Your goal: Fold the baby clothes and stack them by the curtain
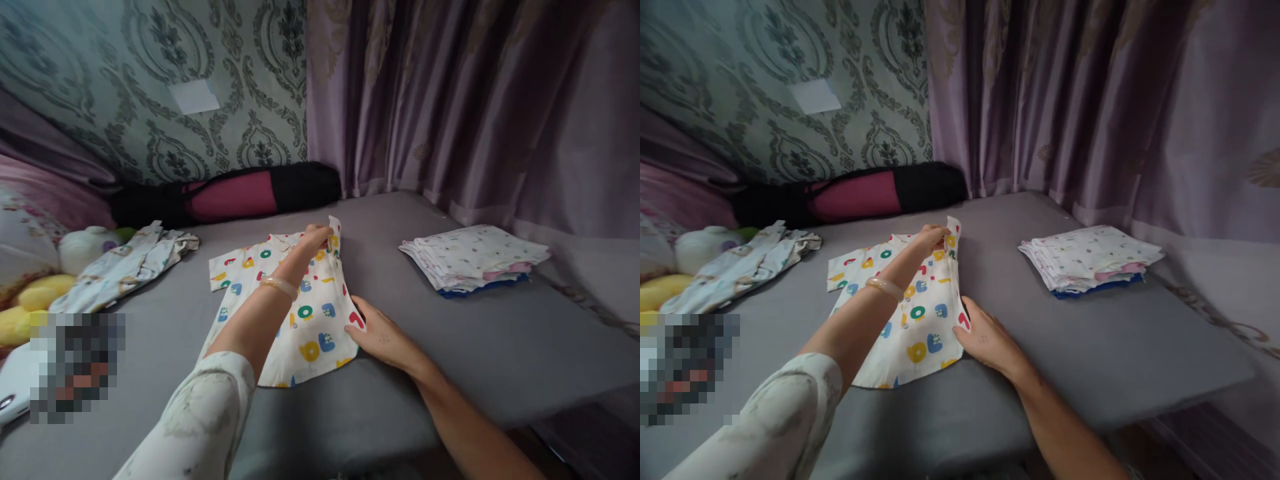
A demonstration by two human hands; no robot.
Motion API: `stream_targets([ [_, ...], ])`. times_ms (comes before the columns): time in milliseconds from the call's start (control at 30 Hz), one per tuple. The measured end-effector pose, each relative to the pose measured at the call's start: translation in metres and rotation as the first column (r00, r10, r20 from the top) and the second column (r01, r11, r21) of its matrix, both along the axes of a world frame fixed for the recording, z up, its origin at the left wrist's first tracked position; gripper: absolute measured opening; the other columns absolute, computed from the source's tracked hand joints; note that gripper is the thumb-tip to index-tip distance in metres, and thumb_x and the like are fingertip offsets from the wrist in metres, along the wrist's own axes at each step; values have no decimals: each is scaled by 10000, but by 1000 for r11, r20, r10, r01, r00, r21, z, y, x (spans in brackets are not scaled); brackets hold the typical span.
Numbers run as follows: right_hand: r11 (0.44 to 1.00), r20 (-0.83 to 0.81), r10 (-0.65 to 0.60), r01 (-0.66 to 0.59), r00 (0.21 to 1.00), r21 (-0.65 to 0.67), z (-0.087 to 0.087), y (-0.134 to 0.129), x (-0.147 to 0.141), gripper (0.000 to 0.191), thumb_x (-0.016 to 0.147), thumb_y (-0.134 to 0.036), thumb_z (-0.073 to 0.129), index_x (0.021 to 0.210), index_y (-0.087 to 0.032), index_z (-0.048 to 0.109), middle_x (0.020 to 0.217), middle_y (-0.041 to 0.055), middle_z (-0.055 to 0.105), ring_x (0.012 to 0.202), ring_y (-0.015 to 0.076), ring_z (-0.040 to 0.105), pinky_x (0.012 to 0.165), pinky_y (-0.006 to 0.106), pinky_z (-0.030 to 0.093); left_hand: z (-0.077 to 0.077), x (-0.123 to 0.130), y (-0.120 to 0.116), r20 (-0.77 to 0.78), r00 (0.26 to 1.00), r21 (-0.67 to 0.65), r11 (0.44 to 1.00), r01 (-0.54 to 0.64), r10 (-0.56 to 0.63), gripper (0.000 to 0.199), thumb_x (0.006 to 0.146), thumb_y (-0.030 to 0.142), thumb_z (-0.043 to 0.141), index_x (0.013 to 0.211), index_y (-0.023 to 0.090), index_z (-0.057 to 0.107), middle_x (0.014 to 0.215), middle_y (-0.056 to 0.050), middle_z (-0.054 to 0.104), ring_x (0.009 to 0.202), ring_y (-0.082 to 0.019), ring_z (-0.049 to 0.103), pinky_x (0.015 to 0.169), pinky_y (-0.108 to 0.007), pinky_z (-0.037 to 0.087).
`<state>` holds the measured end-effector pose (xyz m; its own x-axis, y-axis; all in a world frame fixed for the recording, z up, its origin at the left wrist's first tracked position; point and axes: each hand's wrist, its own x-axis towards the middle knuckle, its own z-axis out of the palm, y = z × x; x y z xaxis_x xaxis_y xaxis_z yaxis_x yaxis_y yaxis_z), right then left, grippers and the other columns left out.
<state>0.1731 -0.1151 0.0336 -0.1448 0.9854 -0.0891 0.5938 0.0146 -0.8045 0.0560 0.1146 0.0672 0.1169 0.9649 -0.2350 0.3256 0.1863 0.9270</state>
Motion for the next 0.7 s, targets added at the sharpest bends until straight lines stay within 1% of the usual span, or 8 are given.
stream_targets([
  [67,999,41,6,-7,999,44,-3,-2,-4,577,799,-195,540,1367,-199,438,1261,98,620,1075,222,615,920,337,460,0,-14,-2,68,996,-15,999,-48,48,97,770,171,622,846,128,579,608,-2,575,554,-97,591,632,-237,543],
  [167,989,104,33,-47,994,140,-5,-5,-11,579,838,-171,484,1408,-192,392,1352,113,546,1186,226,549,995,371,429,-2,-35,-5,134,984,-36,992,-117,121,110,726,176,653,788,150,566,596,-2,568,545,-96,583,602,-217,536],
  [267,968,174,94,-131,980,215,-4,-9,-16,556,862,-143,439,1411,-219,388,1313,98,550,1177,217,540,988,370,444,-9,-58,-8,165,966,-66,979,-191,200,116,702,191,651,745,155,549,570,10,542,509,-91,560,567,-207,527],
  [367,941,249,172,-234,953,244,-3,-13,-18,583,849,-104,436,1416,-231,380,1219,86,572,1130,213,542,970,362,460,-21,-79,-14,159,949,-101,960,-261,274,116,697,206,637,740,153,543,549,22,515,483,-94,545,543,-219,525],
  [433,917,288,227,-304,930,258,-3,-14,-19,604,812,-61,445,1394,-218,405,1218,85,562,1155,220,513,991,370,449,-30,-88,-19,136,943,-126,949,-289,305,132,695,212,642,768,143,557,554,13,524,488,-111,560,540,-243,532],
  [533,882,329,279,-377,902,284,-2,-14,-18,551,786,-21,448,1306,-200,485,1218,83,559,1165,224,487,1019,384,427,-38,-94,-29,97,944,-131,944,-303,316,227,687,198,672,882,120,585,584,1,547,506,-129,577,539,-260,533],
  [600,863,337,300,-404,892,302,-1,-14,-18,490,801,-16,451,1247,-207,525,1180,73,574,1130,215,499,1009,378,429,-41,-95,-35,72,946,-105,945,-309,317,403,676,166,688,1057,119,568,615,16,545,504,-121,566,524,-244,516],
  [700,839,316,341,-439,885,322,-2,-12,-17,431,824,-2,446,1178,-221,561,1114,57,591,1075,194,520,968,340,445,-46,-95,-39,9,960,29,959,-281,280,673,685,127,661,1316,169,433,698,32,546,498,-91,533,503,-208,481],
])
